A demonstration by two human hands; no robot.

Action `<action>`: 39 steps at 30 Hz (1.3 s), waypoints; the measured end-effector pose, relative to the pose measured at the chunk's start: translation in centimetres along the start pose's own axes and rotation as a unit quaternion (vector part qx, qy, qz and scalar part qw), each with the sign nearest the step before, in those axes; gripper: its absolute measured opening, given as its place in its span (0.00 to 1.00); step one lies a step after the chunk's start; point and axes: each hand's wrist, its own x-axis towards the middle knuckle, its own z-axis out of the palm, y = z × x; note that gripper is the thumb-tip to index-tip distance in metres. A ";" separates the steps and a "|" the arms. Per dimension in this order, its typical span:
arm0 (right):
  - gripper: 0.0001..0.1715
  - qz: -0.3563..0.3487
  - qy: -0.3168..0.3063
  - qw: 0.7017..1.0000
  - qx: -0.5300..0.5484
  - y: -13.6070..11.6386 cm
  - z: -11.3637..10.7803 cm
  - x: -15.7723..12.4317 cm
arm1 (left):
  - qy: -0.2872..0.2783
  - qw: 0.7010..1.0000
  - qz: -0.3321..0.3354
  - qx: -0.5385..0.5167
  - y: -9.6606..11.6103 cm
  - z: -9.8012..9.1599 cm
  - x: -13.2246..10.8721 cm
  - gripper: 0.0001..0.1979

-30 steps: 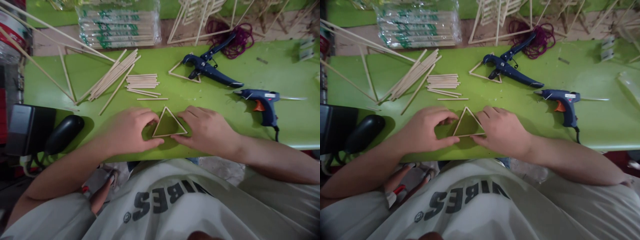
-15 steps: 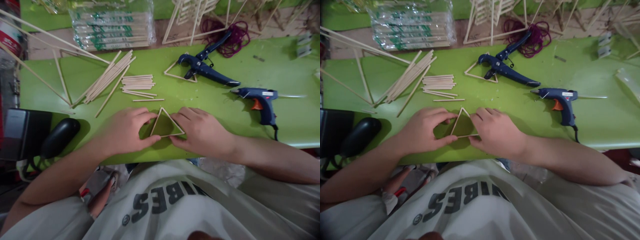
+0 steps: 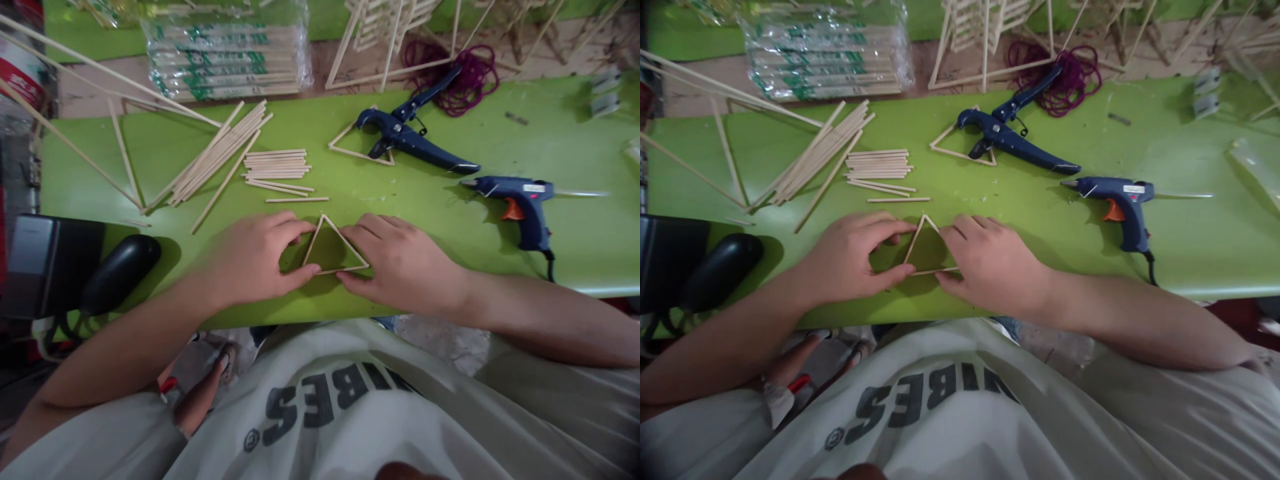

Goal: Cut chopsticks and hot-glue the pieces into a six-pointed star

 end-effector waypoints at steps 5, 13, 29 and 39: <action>0.23 0.002 0.000 1.000 -0.003 -0.1 0.0 0.1 | -0.007 1.000 -0.001 -0.003 0.0 -0.2 0.1 0.29; 0.25 0.024 0.002 0.999 -0.041 0.1 -0.3 0.2 | 0.038 0.993 -0.089 -0.072 0.4 -0.5 0.5 0.25; 0.18 0.163 -0.087 0.981 -0.060 -2.0 -2.0 3.8 | 0.143 0.968 -0.138 -0.154 0.1 0.4 1.5 0.15; 0.13 0.144 0.053 0.988 0.004 0.1 -1.2 2.9 | 0.149 0.955 -0.152 -0.208 0.3 0.4 1.3 0.15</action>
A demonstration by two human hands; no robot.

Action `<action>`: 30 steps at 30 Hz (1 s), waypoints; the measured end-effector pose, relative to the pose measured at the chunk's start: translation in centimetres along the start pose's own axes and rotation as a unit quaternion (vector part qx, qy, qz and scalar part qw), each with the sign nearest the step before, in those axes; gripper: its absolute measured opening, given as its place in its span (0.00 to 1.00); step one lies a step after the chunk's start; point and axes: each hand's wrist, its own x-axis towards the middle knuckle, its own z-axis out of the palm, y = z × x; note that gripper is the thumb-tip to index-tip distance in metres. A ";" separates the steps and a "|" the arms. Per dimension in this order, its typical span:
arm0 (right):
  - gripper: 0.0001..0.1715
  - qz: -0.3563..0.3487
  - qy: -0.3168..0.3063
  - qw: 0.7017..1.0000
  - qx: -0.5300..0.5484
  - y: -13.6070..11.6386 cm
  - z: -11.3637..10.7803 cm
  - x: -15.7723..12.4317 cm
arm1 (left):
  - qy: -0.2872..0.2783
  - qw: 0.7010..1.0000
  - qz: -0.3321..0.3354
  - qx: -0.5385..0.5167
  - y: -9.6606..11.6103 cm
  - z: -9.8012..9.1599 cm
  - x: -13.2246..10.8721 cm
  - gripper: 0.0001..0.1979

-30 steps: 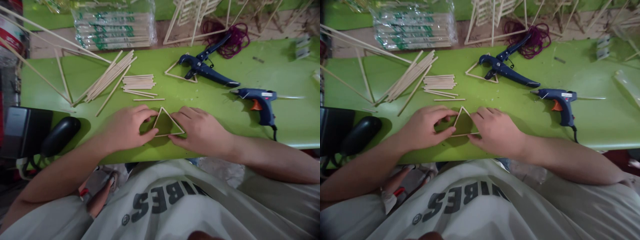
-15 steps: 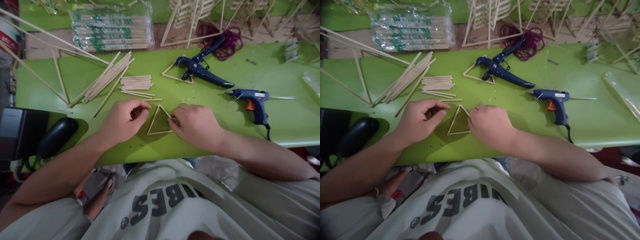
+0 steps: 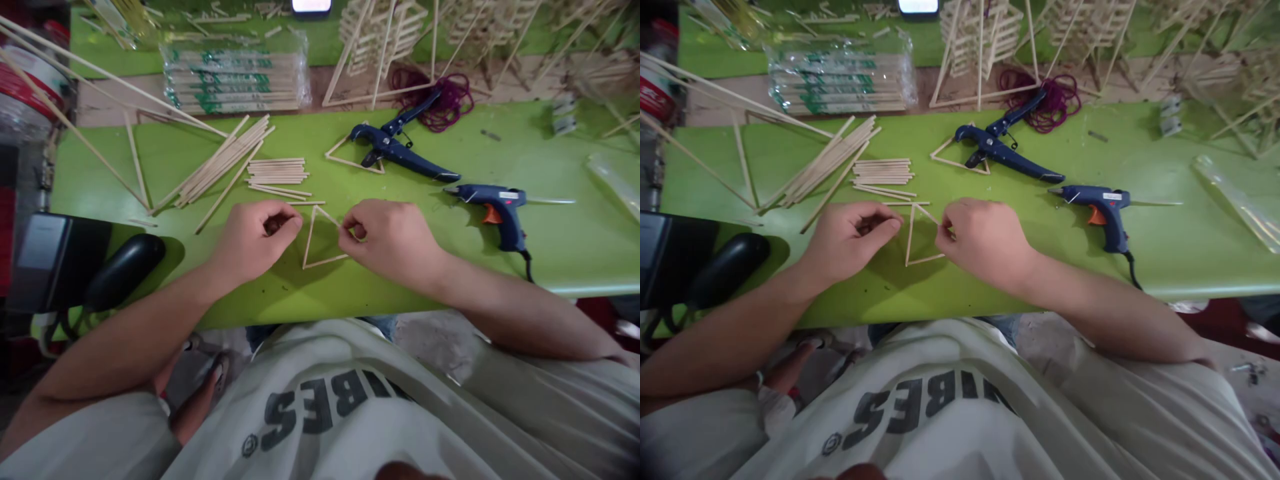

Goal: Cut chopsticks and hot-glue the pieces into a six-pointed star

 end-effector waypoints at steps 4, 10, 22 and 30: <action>0.11 -0.001 0.050 0.998 0.031 0.0 -0.6 -0.1 | -0.013 1.000 -0.013 -0.022 -0.3 0.5 0.1 0.16; 0.10 -0.002 0.037 0.998 0.043 0.1 -0.3 0.2 | -0.028 0.999 -0.018 -0.015 -0.1 1.2 0.6 0.18; 0.16 -0.008 -0.025 0.994 0.109 1.6 -1.3 1.0 | -0.027 0.999 -0.020 -0.001 0.3 1.1 0.6 0.17; 0.14 -0.045 -0.114 0.985 0.123 3.6 -3.2 2.0 | -0.025 0.999 -0.038 0.021 0.5 0.9 0.5 0.20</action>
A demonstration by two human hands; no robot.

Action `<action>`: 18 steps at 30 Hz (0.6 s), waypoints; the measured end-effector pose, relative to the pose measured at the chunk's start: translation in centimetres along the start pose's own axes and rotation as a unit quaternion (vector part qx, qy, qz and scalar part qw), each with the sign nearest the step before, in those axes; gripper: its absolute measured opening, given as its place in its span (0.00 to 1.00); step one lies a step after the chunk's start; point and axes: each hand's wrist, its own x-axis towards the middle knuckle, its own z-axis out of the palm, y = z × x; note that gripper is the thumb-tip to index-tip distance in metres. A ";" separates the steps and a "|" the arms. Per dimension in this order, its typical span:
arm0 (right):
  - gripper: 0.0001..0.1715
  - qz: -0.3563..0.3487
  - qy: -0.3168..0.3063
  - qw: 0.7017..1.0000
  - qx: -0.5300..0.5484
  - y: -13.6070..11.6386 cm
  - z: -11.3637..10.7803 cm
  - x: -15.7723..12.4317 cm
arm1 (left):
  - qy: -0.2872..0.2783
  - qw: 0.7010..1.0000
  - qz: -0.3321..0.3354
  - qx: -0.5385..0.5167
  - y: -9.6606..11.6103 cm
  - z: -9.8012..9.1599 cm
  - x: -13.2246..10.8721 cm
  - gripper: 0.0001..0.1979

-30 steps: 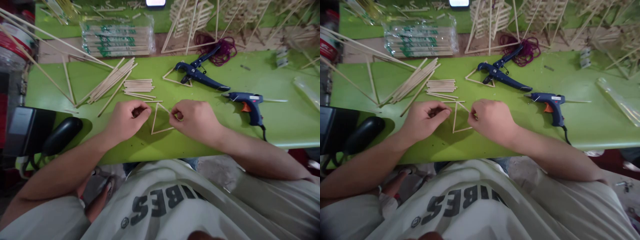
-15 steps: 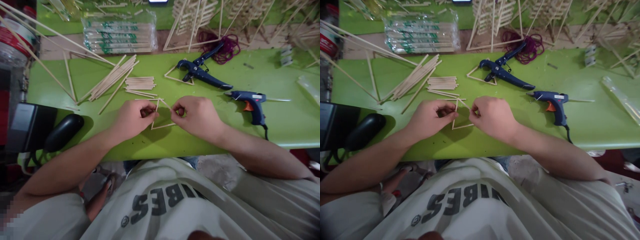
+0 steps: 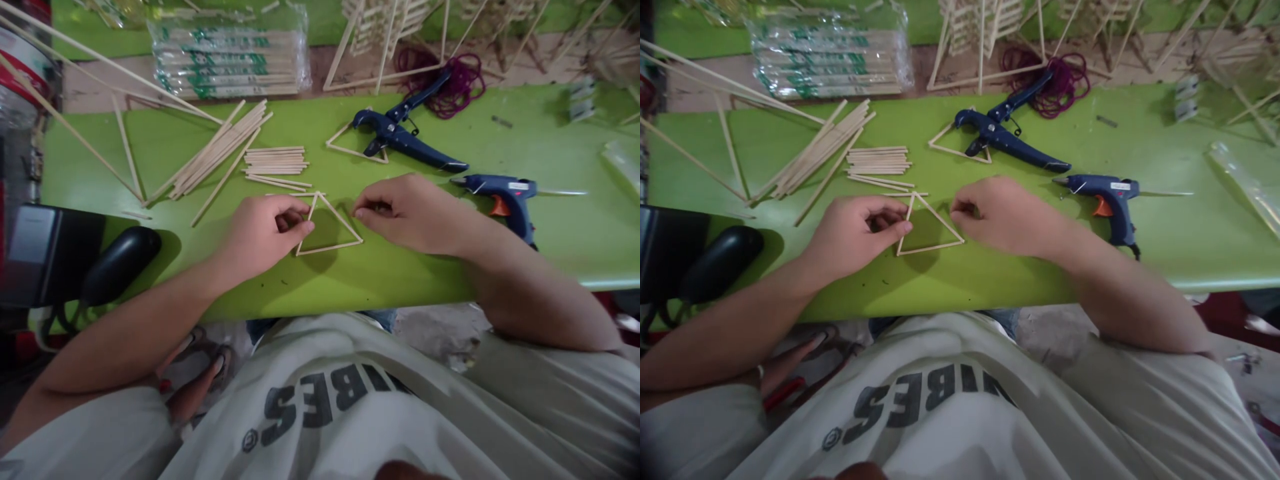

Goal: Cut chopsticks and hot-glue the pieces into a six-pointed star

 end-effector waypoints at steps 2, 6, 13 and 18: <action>0.14 0.004 -0.017 1.000 0.010 -0.2 0.2 0.0 | 0.003 1.000 0.002 -0.002 0.0 0.0 0.0 0.20; 0.15 0.008 -0.051 0.998 0.033 -0.4 0.6 0.2 | -0.002 1.000 0.014 -0.020 -0.2 0.2 -0.1 0.19; 0.14 0.008 -0.058 0.996 0.067 -0.4 0.4 0.3 | -0.002 0.997 0.021 -0.076 -0.2 0.4 0.0 0.18; 0.15 0.022 -0.060 0.997 0.045 -1.0 1.0 0.1 | -0.001 0.998 0.024 -0.064 0.0 0.3 -0.2 0.17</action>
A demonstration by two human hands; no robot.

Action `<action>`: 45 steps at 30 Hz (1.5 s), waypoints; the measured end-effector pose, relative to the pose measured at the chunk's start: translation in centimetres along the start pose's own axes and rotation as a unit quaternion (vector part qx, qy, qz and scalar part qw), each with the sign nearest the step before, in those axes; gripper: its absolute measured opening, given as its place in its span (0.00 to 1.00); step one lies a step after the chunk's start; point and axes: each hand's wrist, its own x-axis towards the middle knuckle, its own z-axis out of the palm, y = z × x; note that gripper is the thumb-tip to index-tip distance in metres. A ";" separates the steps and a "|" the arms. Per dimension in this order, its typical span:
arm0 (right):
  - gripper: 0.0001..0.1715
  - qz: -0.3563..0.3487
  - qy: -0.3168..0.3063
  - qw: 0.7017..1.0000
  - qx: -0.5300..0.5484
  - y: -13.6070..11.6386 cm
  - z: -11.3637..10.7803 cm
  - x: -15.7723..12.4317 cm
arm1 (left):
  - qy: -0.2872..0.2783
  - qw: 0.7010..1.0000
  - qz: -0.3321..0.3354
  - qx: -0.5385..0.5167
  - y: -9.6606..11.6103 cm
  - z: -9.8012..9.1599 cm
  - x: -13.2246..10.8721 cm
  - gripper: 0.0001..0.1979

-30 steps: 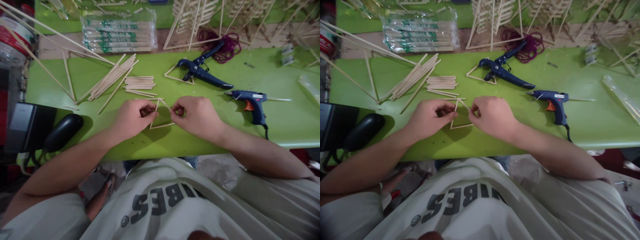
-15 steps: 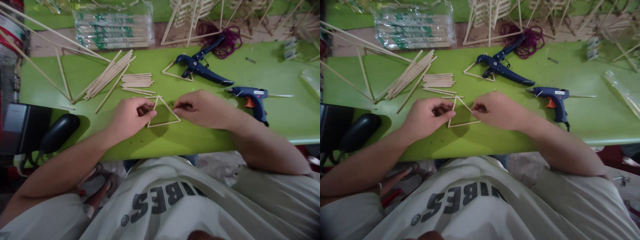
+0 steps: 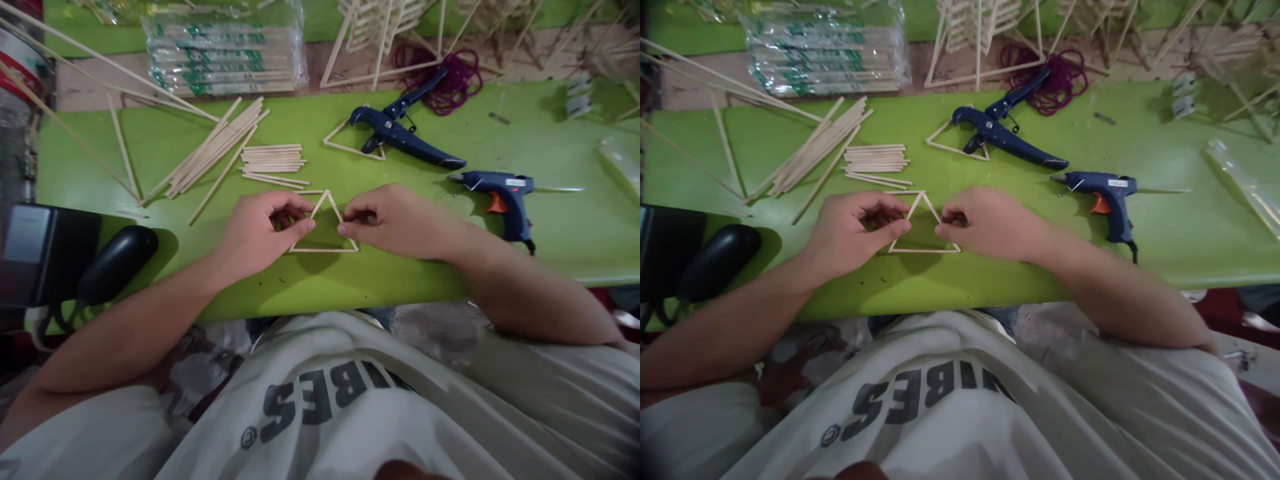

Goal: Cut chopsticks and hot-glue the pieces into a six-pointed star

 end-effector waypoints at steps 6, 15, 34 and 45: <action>0.16 -0.015 -0.005 0.999 0.037 0.1 0.4 -0.3 | 0.000 0.999 0.034 0.011 -0.2 0.0 -0.1 0.15; 0.15 -0.035 -0.002 0.996 0.078 0.4 0.4 -0.3 | 0.019 0.997 0.078 -0.004 -1.0 0.1 0.0 0.13; 0.15 -0.022 0.013 0.996 0.087 0.3 0.4 -0.3 | 0.028 0.993 0.116 0.023 -1.1 0.2 -0.1 0.10; 0.15 -0.014 0.009 0.994 0.108 0.2 0.3 -0.3 | 0.029 0.992 0.118 0.027 -0.8 0.1 0.0 0.09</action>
